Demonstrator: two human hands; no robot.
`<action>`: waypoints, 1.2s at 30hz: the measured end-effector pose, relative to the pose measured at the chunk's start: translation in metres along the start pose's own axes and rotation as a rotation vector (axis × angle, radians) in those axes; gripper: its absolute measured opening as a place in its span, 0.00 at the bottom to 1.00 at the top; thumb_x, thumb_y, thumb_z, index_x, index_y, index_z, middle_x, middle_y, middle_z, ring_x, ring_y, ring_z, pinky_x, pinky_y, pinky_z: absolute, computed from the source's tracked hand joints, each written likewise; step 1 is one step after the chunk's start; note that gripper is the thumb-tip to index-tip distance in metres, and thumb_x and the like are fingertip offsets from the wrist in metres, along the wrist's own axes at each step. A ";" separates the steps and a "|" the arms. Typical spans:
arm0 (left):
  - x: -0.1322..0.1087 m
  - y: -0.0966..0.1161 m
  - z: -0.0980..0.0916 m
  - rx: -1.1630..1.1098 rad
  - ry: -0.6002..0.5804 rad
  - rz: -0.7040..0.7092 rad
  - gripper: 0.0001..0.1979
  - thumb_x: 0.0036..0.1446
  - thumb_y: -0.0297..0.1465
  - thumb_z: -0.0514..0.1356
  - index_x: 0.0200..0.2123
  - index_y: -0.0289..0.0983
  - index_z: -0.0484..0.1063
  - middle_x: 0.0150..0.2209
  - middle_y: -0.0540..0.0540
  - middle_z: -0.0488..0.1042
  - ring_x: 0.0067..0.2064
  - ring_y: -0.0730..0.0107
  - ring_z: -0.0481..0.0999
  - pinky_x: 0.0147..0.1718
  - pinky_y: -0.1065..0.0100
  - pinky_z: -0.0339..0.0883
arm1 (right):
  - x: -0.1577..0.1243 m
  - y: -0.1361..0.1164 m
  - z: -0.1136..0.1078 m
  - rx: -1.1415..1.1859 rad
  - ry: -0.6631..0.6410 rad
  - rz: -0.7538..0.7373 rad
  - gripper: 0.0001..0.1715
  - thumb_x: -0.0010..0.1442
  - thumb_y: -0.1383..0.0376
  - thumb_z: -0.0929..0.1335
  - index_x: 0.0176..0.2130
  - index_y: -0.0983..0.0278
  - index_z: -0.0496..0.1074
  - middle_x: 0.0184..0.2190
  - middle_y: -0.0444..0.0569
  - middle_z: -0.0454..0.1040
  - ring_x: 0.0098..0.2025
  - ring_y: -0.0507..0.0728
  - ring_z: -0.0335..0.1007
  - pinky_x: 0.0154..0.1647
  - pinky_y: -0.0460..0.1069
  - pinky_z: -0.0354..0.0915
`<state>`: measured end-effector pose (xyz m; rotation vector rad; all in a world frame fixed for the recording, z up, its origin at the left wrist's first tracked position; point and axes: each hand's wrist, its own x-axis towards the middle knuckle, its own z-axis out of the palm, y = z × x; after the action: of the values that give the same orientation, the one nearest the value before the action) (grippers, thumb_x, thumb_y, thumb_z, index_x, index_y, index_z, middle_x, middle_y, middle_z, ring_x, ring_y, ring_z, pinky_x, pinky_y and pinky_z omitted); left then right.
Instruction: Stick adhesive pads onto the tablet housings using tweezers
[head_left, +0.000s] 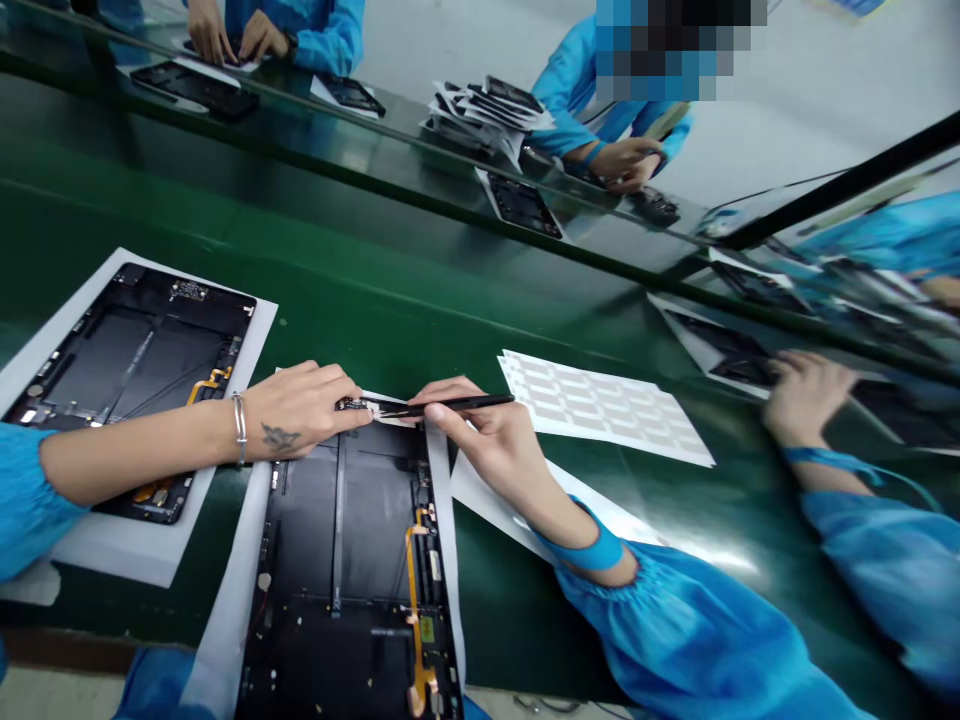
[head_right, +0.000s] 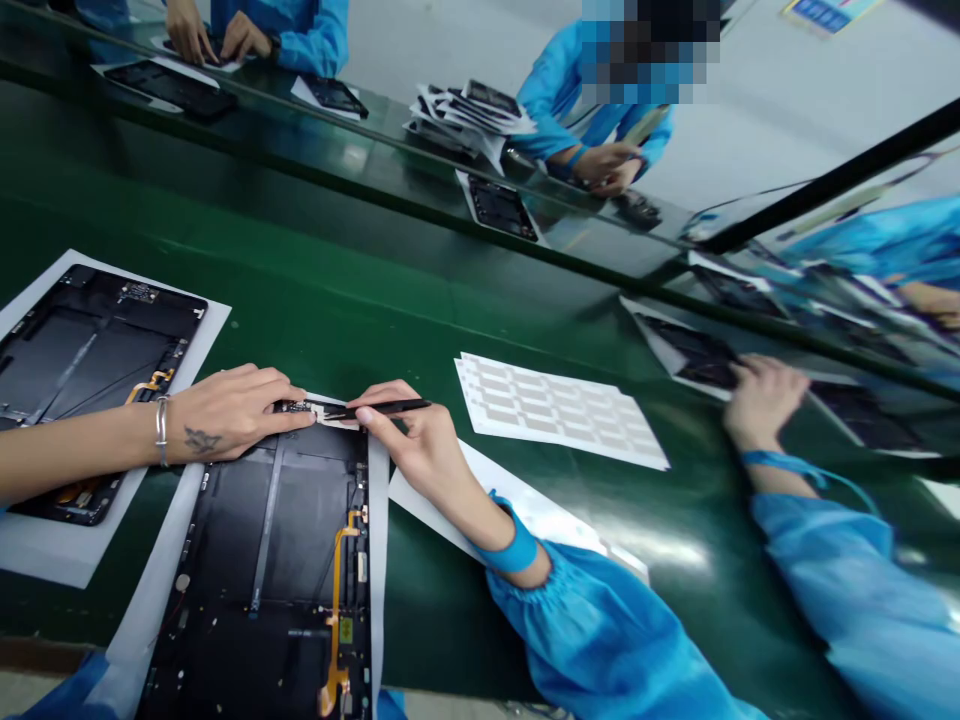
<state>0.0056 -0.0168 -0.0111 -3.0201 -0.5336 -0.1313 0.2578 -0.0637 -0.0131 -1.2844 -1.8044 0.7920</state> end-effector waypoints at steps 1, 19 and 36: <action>0.000 0.000 0.000 -0.002 0.006 0.003 0.20 0.60 0.22 0.58 0.56 0.38 0.71 0.52 0.40 0.74 0.49 0.58 0.72 0.40 0.63 0.63 | 0.000 0.000 -0.001 -0.003 -0.010 -0.001 0.24 0.63 0.47 0.68 0.30 0.61 0.81 0.36 0.54 0.81 0.44 0.62 0.76 0.46 0.56 0.72; 0.013 -0.005 -0.005 0.101 -0.044 0.022 0.15 0.64 0.24 0.55 0.54 0.36 0.70 0.44 0.41 0.77 0.42 0.61 0.73 0.34 0.66 0.61 | -0.024 0.020 -0.032 0.039 0.225 0.110 0.22 0.62 0.47 0.69 0.38 0.61 0.81 0.35 0.52 0.83 0.40 0.63 0.79 0.45 0.59 0.73; 0.087 -0.022 -0.004 -0.467 -0.231 -0.284 0.16 0.63 0.43 0.59 0.45 0.39 0.64 0.29 0.50 0.72 0.30 0.64 0.72 0.28 0.69 0.57 | -0.017 -0.009 0.000 -0.187 0.060 -0.326 0.12 0.71 0.65 0.62 0.48 0.60 0.73 0.39 0.52 0.80 0.43 0.59 0.78 0.44 0.55 0.73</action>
<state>0.0794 0.0335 0.0026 -3.4086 -1.0921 0.0947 0.2573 -0.0829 -0.0096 -1.0750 -2.0078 0.4100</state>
